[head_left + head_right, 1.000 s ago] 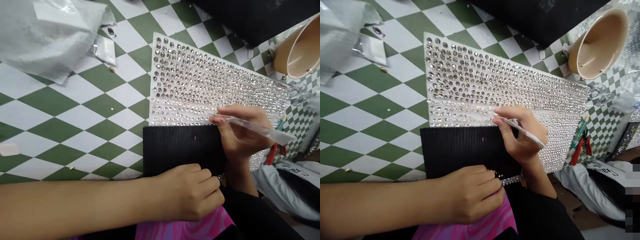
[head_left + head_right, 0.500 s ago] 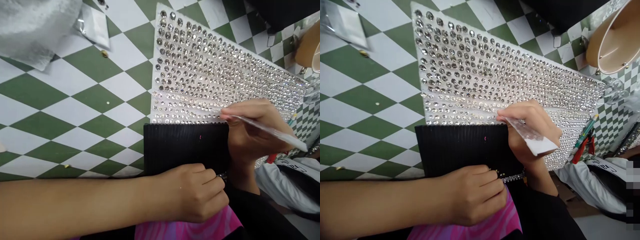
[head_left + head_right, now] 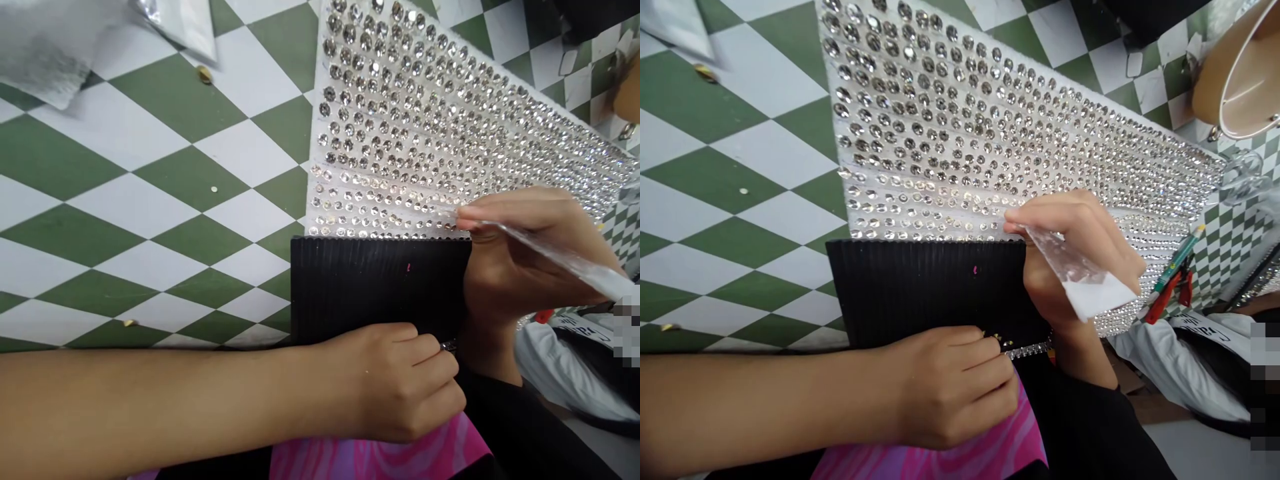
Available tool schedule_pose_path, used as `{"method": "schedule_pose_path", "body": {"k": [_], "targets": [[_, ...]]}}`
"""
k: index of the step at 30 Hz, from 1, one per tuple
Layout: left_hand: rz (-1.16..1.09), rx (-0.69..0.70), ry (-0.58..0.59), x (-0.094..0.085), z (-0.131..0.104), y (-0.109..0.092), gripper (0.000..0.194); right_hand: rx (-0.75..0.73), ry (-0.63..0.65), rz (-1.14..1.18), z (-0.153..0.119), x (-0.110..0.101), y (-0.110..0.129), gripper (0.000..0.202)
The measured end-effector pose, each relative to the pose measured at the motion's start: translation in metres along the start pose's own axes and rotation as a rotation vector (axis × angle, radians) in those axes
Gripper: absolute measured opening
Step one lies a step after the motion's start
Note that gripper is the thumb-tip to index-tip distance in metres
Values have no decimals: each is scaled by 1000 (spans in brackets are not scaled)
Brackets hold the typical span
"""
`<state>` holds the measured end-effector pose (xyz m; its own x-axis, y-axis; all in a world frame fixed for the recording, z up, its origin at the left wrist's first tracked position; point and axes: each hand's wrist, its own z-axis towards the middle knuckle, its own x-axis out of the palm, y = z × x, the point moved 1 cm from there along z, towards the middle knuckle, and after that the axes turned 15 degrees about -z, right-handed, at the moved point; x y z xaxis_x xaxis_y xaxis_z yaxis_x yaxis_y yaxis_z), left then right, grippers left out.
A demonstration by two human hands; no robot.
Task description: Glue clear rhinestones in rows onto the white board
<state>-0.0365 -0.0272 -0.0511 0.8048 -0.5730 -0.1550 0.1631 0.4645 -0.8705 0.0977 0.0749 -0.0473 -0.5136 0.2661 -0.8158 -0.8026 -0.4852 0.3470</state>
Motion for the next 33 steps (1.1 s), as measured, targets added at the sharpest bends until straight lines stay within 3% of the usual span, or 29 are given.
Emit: {"method": "schedule_pose_path", "body": {"k": [6, 13, 17, 22, 33], "targets": [[-11, 5, -21, 1, -1, -1, 11, -71, 47, -8, 1, 1, -3, 22], [11, 14, -18, -3, 1, -1, 15, -57, -117, 15, 3, 0, -1, 18], [17, 10, -47, -2, 1, 0, 22, -113, -47, 2, 8, -2, 4, 17], [10, 24, -50, -3, 2, 0, 21, -11, 65, -50, 9, 2, 12, 18], [15, 24, -60, -1, 2, -1, 23, 6, 70, -98, 9, 2, 16, 20]]}}
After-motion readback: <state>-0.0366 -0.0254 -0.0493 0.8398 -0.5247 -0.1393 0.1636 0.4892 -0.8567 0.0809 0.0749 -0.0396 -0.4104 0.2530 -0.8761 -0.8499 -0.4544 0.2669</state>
